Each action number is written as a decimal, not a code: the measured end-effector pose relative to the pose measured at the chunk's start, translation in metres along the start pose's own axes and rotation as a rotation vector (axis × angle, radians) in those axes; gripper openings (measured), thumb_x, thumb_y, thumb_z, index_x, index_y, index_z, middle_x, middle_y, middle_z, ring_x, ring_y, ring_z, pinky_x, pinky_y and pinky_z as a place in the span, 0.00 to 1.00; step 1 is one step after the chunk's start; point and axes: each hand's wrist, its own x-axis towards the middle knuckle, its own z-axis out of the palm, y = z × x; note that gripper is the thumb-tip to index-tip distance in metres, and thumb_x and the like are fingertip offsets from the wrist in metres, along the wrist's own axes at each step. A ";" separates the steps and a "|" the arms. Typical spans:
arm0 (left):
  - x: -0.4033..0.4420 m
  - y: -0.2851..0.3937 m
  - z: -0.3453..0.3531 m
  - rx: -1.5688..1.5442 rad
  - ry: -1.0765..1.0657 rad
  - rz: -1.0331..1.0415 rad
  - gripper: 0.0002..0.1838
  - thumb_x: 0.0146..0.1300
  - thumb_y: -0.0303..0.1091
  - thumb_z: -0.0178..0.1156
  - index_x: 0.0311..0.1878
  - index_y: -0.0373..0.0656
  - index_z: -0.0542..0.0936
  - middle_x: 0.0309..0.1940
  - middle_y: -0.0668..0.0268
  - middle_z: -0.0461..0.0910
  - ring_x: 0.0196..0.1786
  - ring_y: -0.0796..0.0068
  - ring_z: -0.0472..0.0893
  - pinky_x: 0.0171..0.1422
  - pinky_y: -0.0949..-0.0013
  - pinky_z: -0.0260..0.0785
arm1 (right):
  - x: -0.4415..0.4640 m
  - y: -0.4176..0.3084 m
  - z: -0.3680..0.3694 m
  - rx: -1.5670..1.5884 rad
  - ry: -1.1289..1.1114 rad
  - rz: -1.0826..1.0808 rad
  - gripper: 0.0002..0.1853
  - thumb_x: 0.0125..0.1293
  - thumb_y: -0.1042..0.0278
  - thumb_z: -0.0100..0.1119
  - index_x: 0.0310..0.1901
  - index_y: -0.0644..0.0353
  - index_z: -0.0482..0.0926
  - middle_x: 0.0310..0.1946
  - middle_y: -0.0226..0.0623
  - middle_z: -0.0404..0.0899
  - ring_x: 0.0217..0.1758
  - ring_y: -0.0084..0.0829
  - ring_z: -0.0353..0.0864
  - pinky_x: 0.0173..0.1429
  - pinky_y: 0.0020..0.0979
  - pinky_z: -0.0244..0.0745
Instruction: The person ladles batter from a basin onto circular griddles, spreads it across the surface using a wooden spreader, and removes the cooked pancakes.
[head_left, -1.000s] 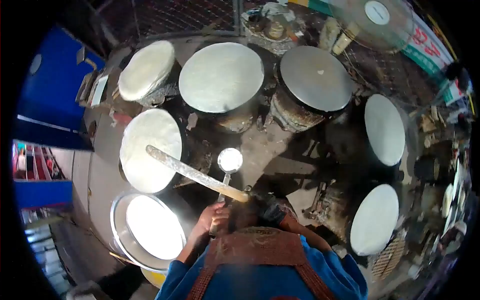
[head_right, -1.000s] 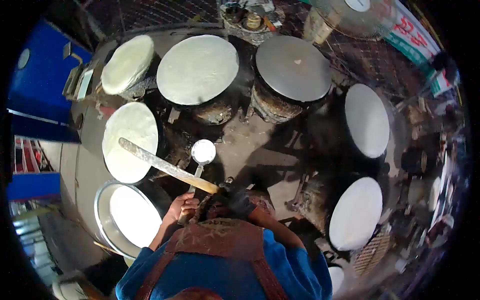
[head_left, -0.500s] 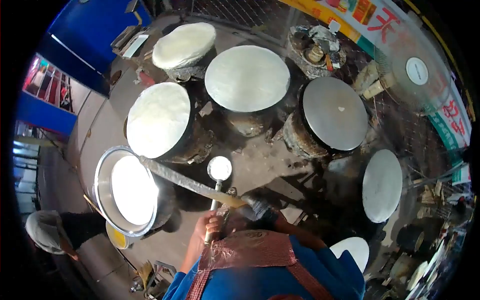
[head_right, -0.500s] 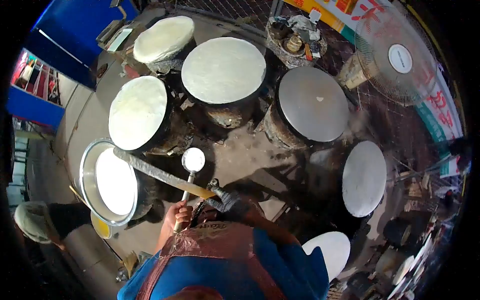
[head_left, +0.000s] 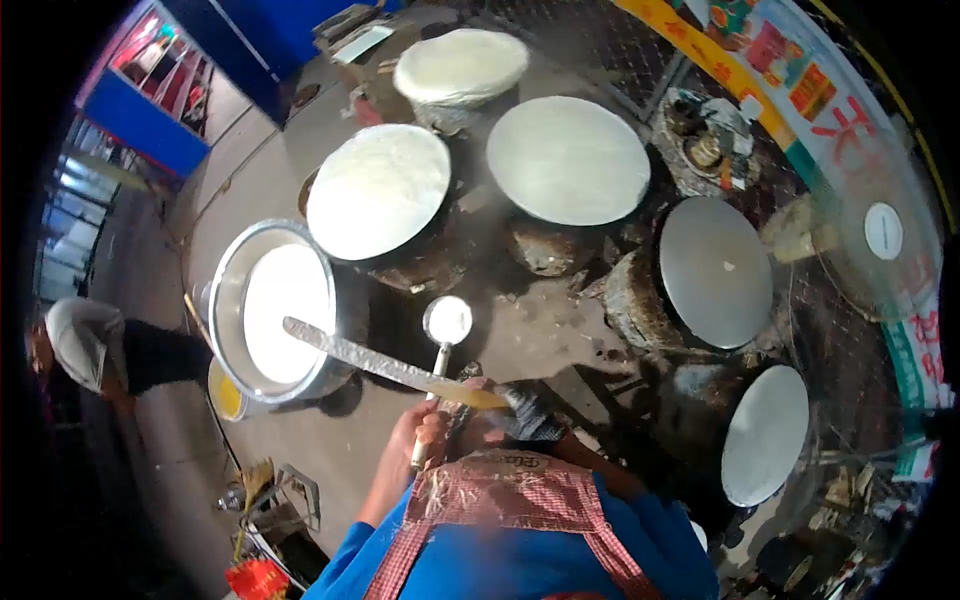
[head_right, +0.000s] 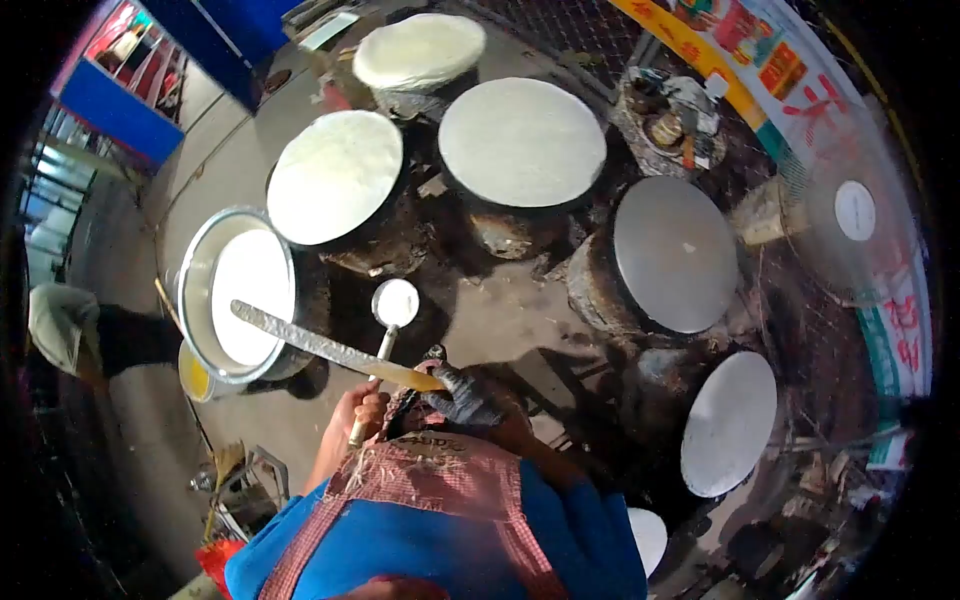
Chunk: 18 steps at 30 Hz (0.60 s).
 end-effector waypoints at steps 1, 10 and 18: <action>-0.001 0.000 0.000 0.008 -0.011 0.000 0.20 0.60 0.42 0.44 0.14 0.50 0.56 0.06 0.76 0.54 0.07 0.84 0.56 0.09 0.80 0.50 | 0.001 0.000 0.000 -0.004 -0.016 -0.005 0.17 0.53 0.64 0.58 0.44 0.61 0.72 0.36 0.47 0.75 0.38 0.43 0.75 0.40 0.36 0.70; -0.001 -0.005 -0.013 -0.066 -0.112 0.031 0.15 0.62 0.40 0.42 0.23 0.43 0.63 0.10 0.74 0.57 0.08 0.84 0.56 0.09 0.80 0.50 | 0.017 -0.003 0.000 -0.038 -0.130 -0.087 0.18 0.53 0.64 0.58 0.45 0.61 0.72 0.37 0.47 0.75 0.39 0.42 0.76 0.42 0.35 0.71; -0.039 0.021 -0.042 -0.132 -0.144 0.105 0.19 0.62 0.41 0.44 0.16 0.47 0.58 0.09 0.74 0.56 0.07 0.85 0.54 0.08 0.81 0.49 | 0.050 -0.028 0.048 -0.012 -0.048 -0.156 0.20 0.51 0.63 0.60 0.45 0.63 0.71 0.35 0.48 0.76 0.37 0.44 0.76 0.41 0.36 0.72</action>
